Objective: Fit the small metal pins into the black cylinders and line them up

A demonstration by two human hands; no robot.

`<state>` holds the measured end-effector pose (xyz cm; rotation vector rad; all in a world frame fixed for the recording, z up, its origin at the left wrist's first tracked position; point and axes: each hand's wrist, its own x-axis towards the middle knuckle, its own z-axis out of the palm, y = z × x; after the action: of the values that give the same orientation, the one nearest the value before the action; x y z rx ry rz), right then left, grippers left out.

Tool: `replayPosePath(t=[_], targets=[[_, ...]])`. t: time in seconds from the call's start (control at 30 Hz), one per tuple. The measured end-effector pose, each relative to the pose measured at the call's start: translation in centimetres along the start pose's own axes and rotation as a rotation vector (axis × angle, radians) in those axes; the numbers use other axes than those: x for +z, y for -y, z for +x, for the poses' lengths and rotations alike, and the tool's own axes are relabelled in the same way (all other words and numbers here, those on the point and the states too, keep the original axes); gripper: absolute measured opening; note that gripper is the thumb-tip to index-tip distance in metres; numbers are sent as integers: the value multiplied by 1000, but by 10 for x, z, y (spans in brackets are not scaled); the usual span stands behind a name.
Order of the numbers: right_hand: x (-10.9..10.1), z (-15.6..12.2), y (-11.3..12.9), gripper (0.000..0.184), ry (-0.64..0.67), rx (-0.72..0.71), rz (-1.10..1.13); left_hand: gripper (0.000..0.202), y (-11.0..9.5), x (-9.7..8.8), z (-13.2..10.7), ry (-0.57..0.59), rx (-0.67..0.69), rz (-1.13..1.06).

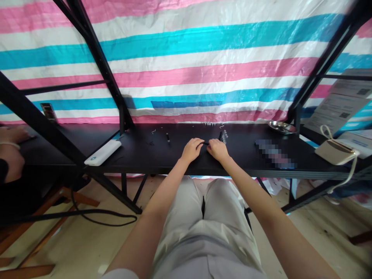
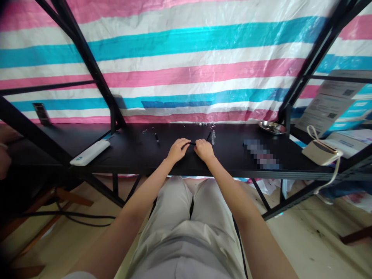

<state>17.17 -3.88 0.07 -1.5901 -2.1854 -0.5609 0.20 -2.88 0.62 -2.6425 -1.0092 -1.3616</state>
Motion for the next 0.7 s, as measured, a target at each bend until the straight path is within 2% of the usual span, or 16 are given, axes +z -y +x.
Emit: replayPosePath(t=[0.27,0.37,0.47,0.7], targets=[[0,-4,4,19,-181,-140,160,20,8,3,0,-138,-240,-165],[-1,-4,4,20,-221,-158,172,13,11,5,2,-89,-281,-260],[0,-3,4,20,-238,-182,166,15,11,4,3,-40,-298,-333],[0,-1,6,20,-190,-250,163,20,12,4,5,-19,-346,-347]])
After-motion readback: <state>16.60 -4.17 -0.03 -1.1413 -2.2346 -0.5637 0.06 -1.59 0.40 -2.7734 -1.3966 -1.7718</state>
